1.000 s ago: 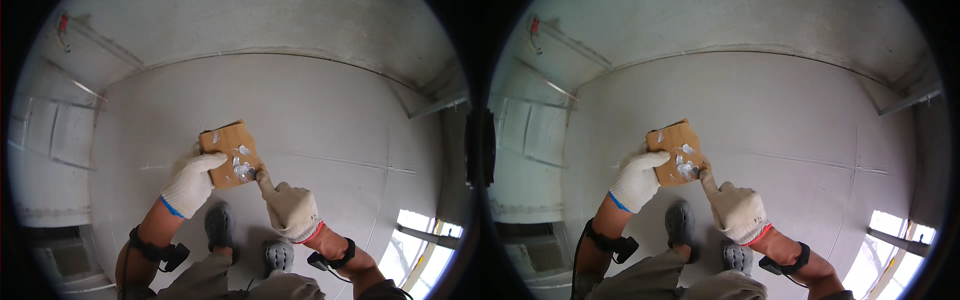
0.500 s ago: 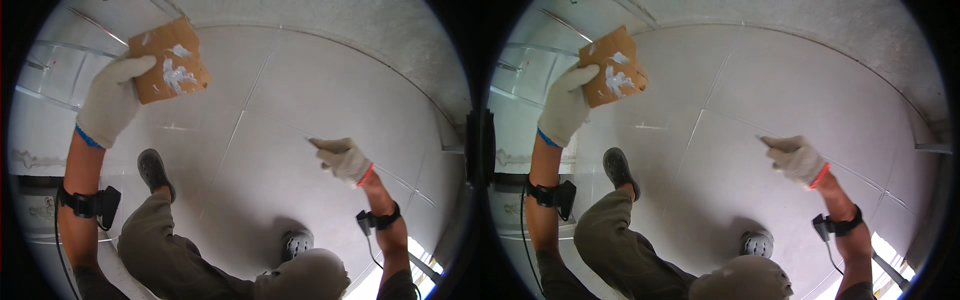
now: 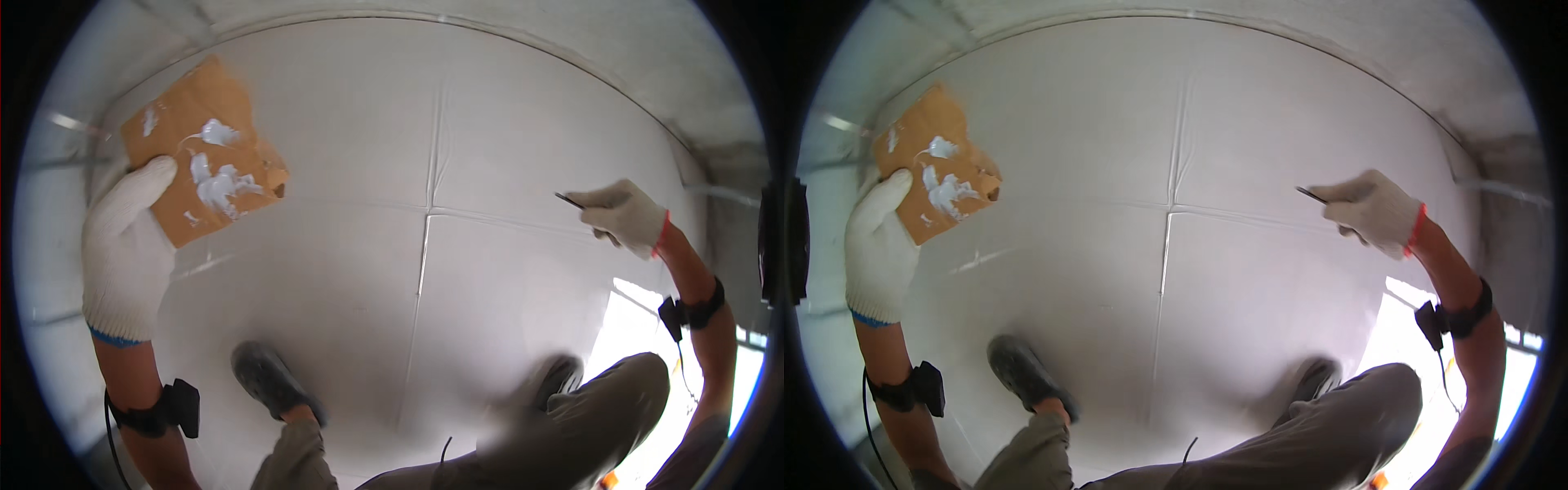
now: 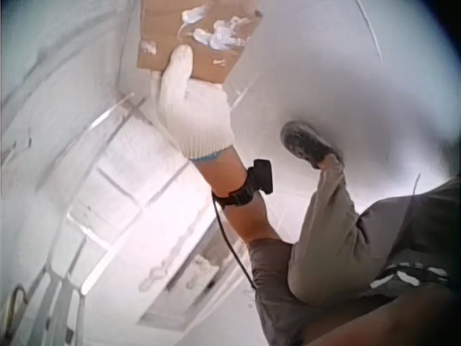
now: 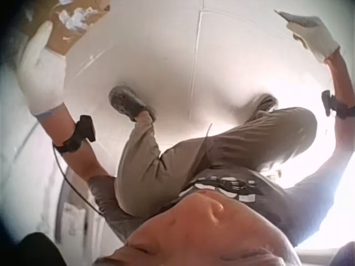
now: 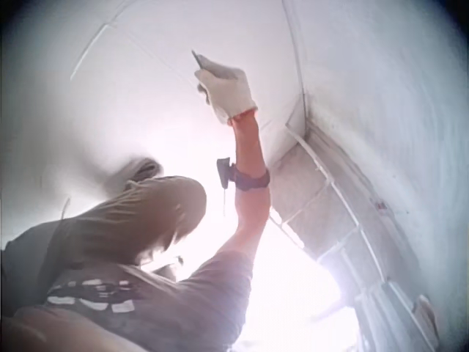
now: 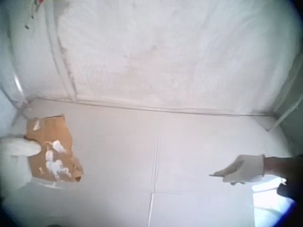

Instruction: The recorder is applying a white sealant or grout into the joints between large floor tiles using a small tool.

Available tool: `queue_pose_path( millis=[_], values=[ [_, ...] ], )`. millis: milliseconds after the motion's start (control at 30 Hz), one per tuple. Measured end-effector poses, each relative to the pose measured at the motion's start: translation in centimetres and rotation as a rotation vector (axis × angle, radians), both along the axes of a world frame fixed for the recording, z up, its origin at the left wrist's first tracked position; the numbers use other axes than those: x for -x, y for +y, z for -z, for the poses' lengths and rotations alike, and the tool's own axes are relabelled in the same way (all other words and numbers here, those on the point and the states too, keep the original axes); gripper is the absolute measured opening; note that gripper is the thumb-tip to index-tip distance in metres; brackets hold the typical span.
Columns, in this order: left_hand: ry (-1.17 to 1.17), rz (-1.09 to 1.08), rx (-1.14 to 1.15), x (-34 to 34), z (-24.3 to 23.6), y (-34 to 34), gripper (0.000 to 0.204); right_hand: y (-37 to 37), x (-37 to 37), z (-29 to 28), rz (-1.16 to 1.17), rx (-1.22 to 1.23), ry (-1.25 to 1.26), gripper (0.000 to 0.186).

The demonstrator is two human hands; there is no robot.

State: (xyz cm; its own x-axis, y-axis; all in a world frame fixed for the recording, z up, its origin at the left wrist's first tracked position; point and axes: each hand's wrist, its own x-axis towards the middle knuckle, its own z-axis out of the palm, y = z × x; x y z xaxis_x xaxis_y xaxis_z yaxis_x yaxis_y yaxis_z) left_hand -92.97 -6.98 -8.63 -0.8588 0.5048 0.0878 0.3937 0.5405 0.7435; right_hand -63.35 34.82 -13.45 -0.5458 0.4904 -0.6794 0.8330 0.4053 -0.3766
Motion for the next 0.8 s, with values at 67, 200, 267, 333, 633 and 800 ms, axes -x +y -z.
queue_pose_path(
  millis=[67,200,267,333,633,800],
  values=[
    [-0.387,-0.081,-0.318,3.7,0.4,0.8,0.035,-2.4,2.8,0.6,0.023,0.125,0.032,0.044],
    [-0.343,0.187,-0.273,9.7,4.9,4.4,0.031,-9.6,3.4,7.7,-0.027,0.015,0.121,0.042],
    [-0.510,0.211,-0.381,11.1,7.8,6.9,0.030,-14.3,3.9,10.9,-0.277,-0.317,0.213,0.041],
    [-0.253,0.227,-0.305,12.4,9.7,6.5,0.029,-18.4,5.6,12.5,-0.139,-0.360,0.323,0.042],
    [0.056,0.554,-0.145,11.4,13.4,7.6,0.039,-23.9,7.4,15.1,0.278,-0.433,0.329,0.023],
    [-0.272,0.296,-0.310,8.1,5.4,0.9,0.030,-23.8,5.3,11.2,0.142,-0.419,0.288,0.021]
  ],
)
